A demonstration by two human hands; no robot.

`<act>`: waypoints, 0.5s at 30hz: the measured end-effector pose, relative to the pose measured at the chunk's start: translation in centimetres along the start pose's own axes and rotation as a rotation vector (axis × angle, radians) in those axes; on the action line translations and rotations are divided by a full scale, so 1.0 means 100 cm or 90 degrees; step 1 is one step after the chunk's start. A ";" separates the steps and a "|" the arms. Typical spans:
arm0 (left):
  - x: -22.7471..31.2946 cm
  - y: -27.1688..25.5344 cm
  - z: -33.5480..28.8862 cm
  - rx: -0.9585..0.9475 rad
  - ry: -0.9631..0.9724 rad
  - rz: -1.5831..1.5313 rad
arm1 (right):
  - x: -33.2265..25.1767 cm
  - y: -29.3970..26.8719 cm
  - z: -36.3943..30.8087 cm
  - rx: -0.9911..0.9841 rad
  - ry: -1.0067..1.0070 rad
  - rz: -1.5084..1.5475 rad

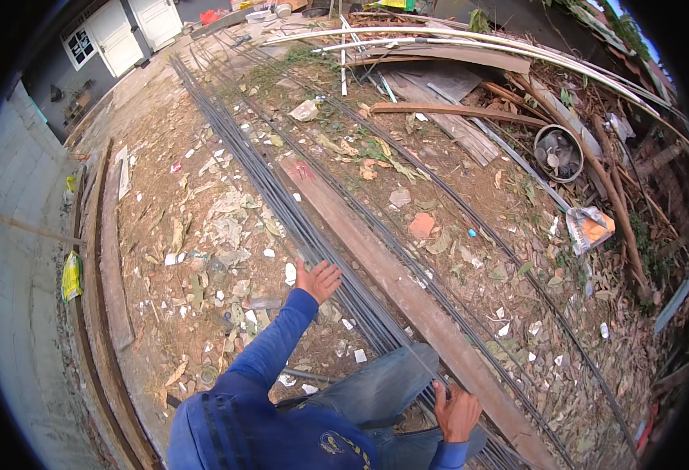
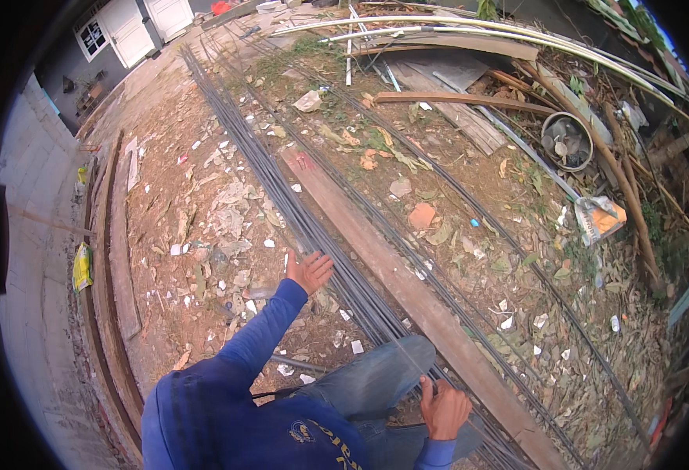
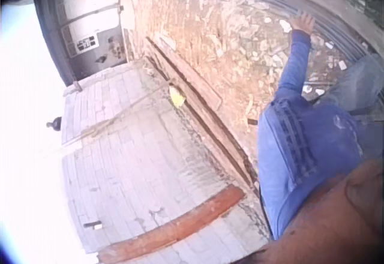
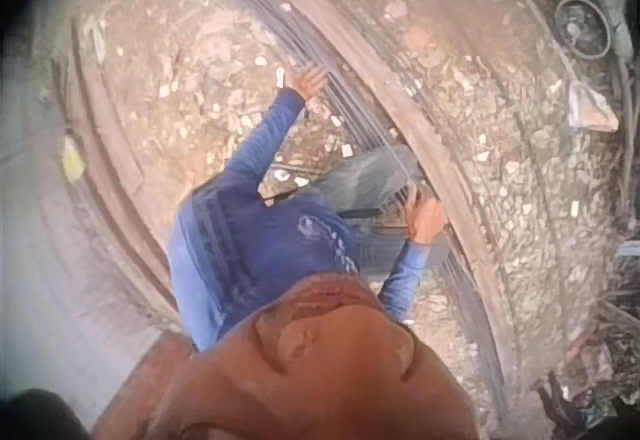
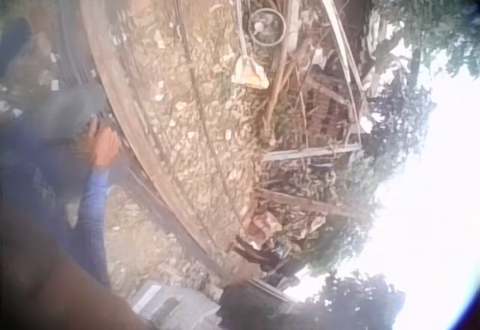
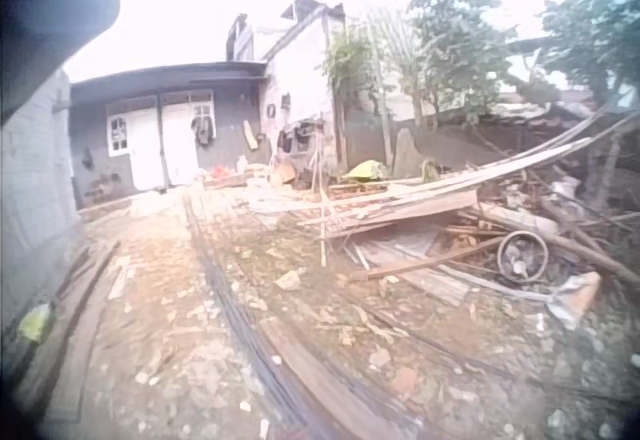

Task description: The person hammers a metal bar against a stack of rebar on the ground, periodically repositioning the bar by hand.

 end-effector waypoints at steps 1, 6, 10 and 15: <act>-0.009 0.020 0.010 -0.032 -0.006 -0.004 | 0.012 -0.016 -0.002 0.007 0.033 0.009; 0.044 -0.041 0.029 0.148 0.156 -0.008 | 0.002 0.013 0.007 -0.086 0.007 0.090; 0.047 -0.014 0.071 -0.052 0.035 -0.132 | 0.044 0.023 -0.021 -0.059 0.014 0.119; -0.008 0.015 0.075 0.076 -0.097 -0.059 | 0.069 0.054 -0.042 0.094 0.033 0.081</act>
Point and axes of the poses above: each hand's wrist, its own z-axis towards the middle knuckle, its own y-axis out of the palm, x = y × z, the point moved 2 cm from there along z, towards the middle knuckle, and after that the axes turned 8 degrees about -x, right-handed, at the moved point
